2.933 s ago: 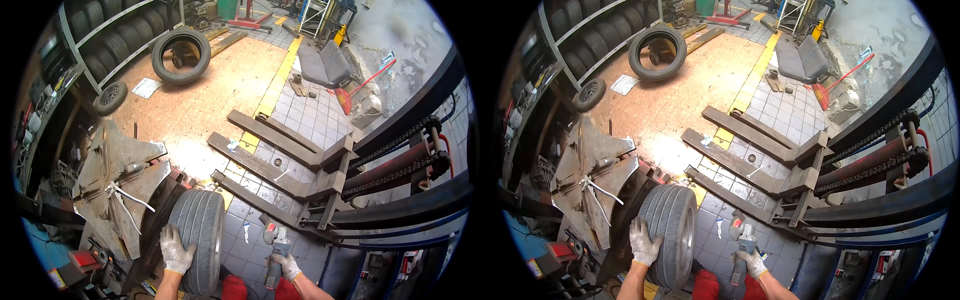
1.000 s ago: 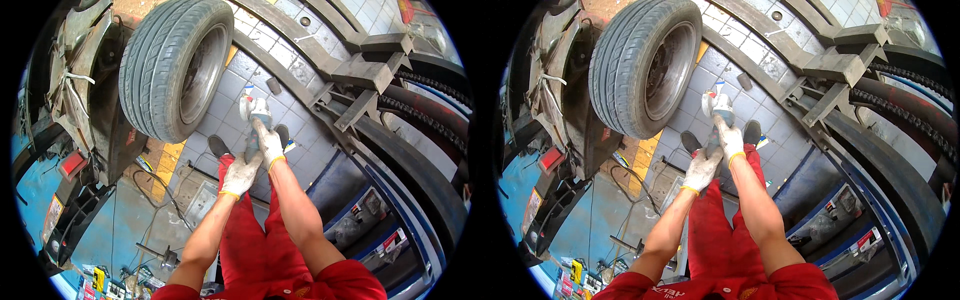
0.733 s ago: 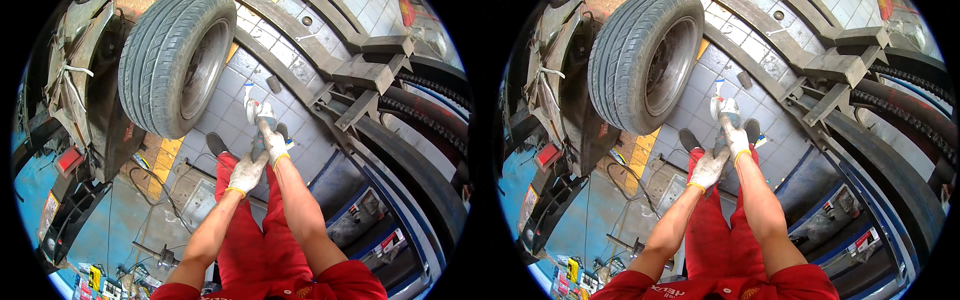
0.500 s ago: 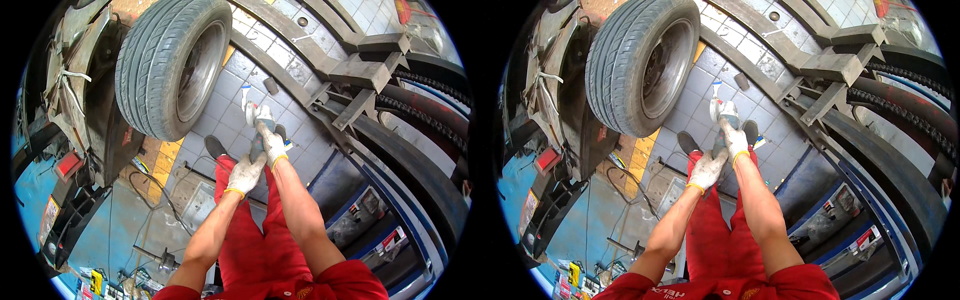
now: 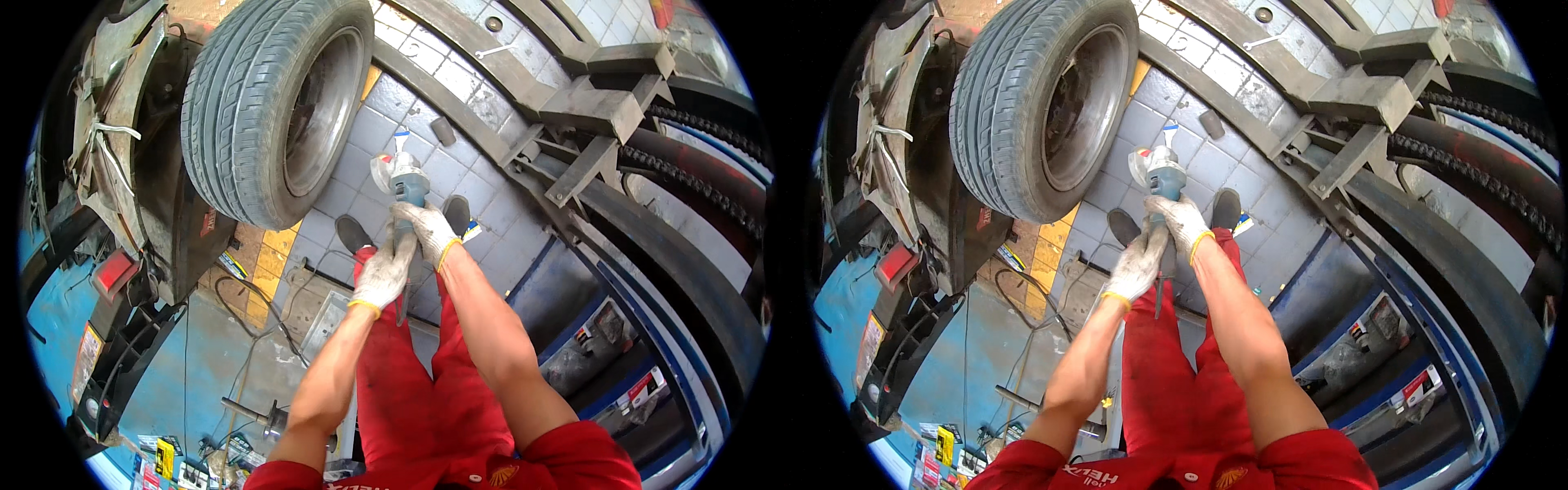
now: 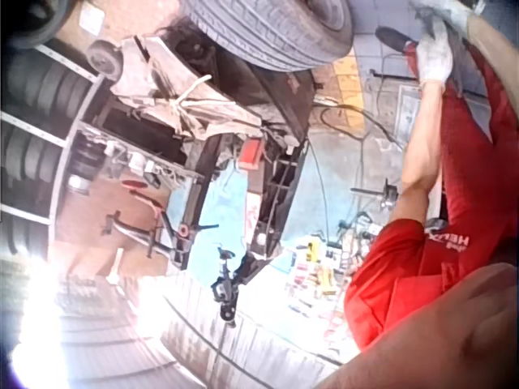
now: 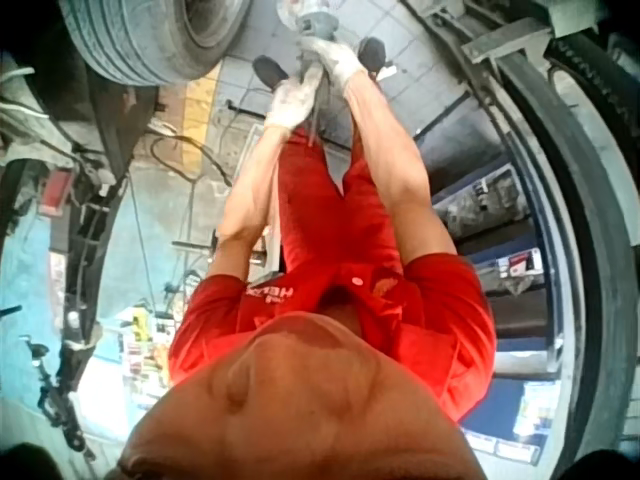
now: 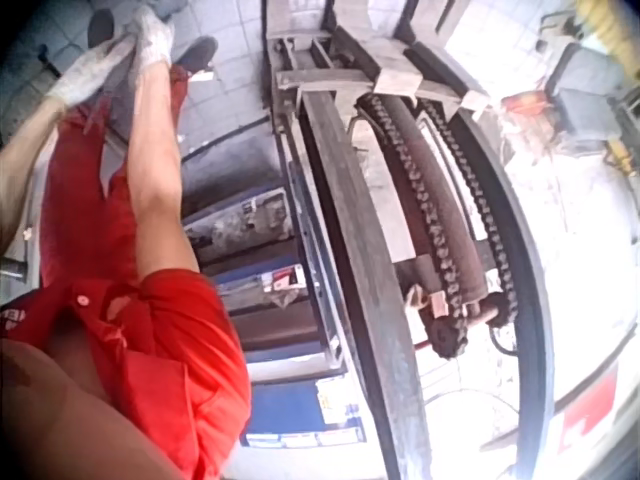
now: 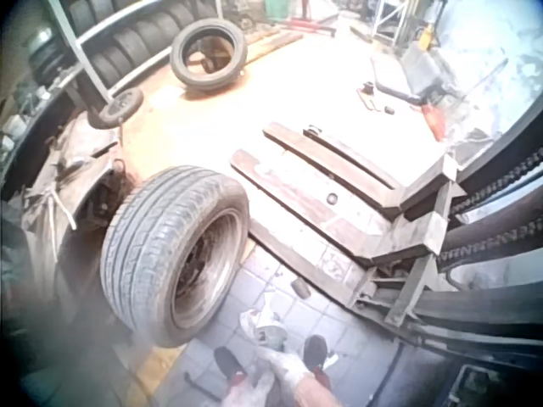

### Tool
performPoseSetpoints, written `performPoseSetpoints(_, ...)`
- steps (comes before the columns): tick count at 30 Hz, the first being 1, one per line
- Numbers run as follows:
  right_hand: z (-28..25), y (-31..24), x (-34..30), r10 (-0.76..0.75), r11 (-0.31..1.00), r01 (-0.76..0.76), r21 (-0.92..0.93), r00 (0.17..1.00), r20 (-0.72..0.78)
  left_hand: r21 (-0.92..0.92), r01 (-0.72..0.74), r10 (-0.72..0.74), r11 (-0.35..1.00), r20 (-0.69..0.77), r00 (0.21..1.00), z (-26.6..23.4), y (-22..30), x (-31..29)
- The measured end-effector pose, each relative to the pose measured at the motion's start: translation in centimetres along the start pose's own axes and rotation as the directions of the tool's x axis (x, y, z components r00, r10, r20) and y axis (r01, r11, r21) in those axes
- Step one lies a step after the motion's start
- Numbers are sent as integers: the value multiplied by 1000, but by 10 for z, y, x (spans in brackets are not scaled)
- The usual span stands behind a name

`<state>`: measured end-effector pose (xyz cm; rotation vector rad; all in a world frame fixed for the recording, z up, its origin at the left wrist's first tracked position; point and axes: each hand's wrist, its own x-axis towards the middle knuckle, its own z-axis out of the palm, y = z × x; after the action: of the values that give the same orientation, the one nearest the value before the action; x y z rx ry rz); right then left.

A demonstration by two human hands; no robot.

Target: The person uses an angle grinder to clean the inner rim of a car tire. They hold the tire with one hand and operate the grinder with the other, rotating the tire to access different sections of the rim surface.

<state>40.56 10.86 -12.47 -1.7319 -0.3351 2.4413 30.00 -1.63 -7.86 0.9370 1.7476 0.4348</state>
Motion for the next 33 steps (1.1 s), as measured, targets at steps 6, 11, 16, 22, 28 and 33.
performPoseSetpoints(6,-6,-34,77,-276,665,157,-730,960,-45,587,-290,640,756,-568,518,-220,110,67)
performPoseSetpoints(11,63,-77,118,-295,277,89,-957,955,3,838,-16,704,545,-447,551,-322,70,157)
performPoseSetpoints(16,89,-105,184,-448,154,82,-985,894,4,819,-39,703,572,-465,538,-308,73,172)
performPoseSetpoints(22,129,-113,251,-501,-17,32,-999,865,36,816,-24,692,577,-473,545,-314,73,170)
performPoseSetpoints(28,152,-128,278,-525,-7,-34,-999,851,-26,801,-56,692,596,-477,543,-324,74,172)
performPoseSetpoints(33,159,-120,287,-566,-32,-79,-996,823,-47,806,-52,695,590,-473,542,-324,76,171)
